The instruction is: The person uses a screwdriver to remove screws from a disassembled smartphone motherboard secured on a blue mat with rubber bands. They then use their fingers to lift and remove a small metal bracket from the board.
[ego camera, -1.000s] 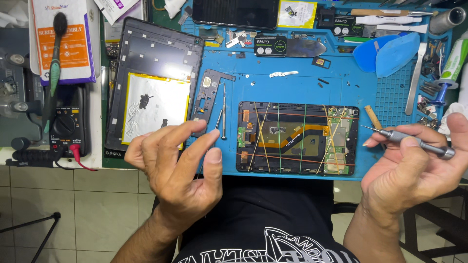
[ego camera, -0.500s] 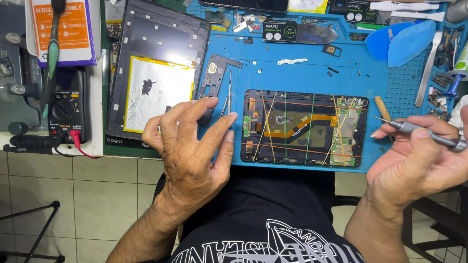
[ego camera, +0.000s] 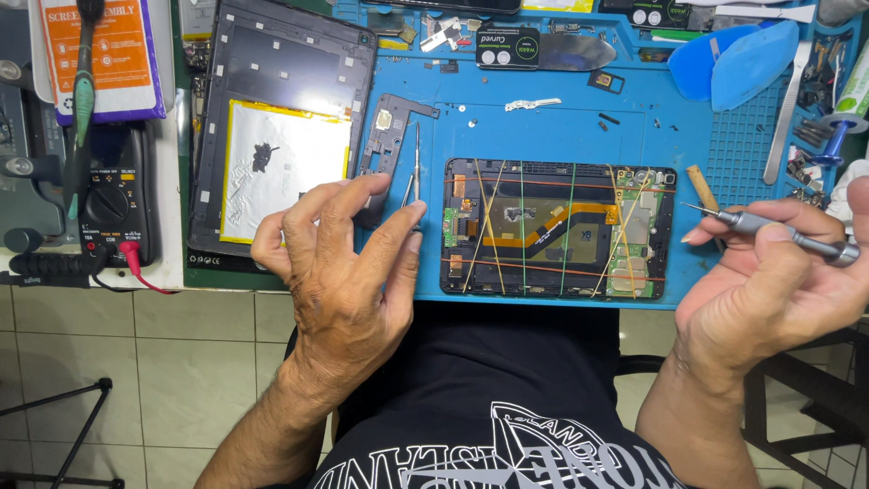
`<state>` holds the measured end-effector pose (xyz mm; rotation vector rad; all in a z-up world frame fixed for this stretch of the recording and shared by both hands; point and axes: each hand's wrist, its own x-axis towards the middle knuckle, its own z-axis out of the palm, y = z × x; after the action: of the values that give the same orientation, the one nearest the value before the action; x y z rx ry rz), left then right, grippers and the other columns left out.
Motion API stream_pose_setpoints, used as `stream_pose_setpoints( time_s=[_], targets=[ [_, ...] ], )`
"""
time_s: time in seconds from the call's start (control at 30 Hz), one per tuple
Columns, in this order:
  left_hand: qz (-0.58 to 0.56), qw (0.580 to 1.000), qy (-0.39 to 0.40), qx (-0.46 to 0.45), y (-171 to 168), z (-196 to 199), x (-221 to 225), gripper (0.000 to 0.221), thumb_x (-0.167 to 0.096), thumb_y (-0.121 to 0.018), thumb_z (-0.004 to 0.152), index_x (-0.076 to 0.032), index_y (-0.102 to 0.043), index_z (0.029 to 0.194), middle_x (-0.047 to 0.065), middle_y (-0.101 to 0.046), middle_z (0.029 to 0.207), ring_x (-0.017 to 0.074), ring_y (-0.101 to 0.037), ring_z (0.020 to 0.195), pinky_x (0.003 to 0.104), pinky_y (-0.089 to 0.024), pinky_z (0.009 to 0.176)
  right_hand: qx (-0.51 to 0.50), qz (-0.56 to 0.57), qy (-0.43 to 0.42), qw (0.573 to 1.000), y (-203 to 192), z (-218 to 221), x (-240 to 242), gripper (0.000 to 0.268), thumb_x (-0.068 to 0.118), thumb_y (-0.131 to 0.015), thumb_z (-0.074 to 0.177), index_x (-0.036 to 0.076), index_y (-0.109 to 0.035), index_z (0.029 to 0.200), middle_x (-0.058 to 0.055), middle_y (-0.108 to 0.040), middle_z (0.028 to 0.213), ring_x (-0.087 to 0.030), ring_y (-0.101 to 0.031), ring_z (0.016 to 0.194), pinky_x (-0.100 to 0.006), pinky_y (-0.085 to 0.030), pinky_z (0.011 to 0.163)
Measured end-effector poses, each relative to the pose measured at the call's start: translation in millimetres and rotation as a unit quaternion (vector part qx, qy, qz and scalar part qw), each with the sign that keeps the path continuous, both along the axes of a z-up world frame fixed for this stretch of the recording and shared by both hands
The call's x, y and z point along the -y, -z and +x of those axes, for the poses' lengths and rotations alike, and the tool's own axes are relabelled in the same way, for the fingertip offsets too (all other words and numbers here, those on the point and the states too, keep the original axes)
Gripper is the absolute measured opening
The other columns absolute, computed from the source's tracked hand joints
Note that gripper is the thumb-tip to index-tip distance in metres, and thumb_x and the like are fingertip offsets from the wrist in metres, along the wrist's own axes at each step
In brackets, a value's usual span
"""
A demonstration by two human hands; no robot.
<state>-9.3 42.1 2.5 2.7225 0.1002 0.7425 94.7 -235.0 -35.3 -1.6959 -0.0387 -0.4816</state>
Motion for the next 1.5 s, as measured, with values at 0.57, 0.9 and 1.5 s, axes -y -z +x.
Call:
stream_pose_setpoints(
  time_s=[0.57, 0.9, 1.5],
  targets=[
    [-0.001, 0.999, 0.027, -0.017, -1.9, 0.4, 10.4, 0.015, -0.026, -0.072, 0.096, -0.020, -0.075, 0.109, 0.008, -0.067, 0.126, 0.0315, -0.056, 0.118, 0.049, -0.026, 0.096, -0.010, 0.005, 0.017, 1.000, -1.6, 1.7, 0.5, 0.048, 0.000, -0.049, 0.103, 0.001, -0.041, 0.150, -0.025, -0.056, 0.102, -0.034, -0.051, 0.066, -0.045, -0.058, 0.061],
    [0.066, 0.996, 0.060, -0.029, -0.1, 2.3, 13.7, 0.014, -0.033, -0.072, 0.097, -0.026, -0.077, 0.108, 0.006, -0.066, 0.131, 0.0278, -0.052, 0.121, 0.047, -0.026, 0.095, -0.014, 0.039, -0.002, 0.999, -4.1, 2.2, -2.3, 0.050, 0.003, -0.055, 0.100, 0.002, -0.041, 0.148, -0.019, -0.057, 0.098, -0.033, -0.059, 0.066, -0.043, -0.060, 0.060],
    [0.072, 0.996, 0.045, -0.037, 3.1, 1.9, 16.3, 0.010, -0.031, -0.072, 0.098, -0.024, -0.077, 0.102, 0.003, -0.067, 0.128, 0.0273, -0.055, 0.121, 0.047, -0.025, 0.097, -0.033, 0.046, 0.019, 0.998, -9.3, 2.6, -7.0, 0.053, 0.004, -0.055, 0.096, 0.001, -0.042, 0.147, -0.017, -0.059, 0.096, -0.031, -0.060, 0.069, -0.042, -0.061, 0.059]
  ],
)
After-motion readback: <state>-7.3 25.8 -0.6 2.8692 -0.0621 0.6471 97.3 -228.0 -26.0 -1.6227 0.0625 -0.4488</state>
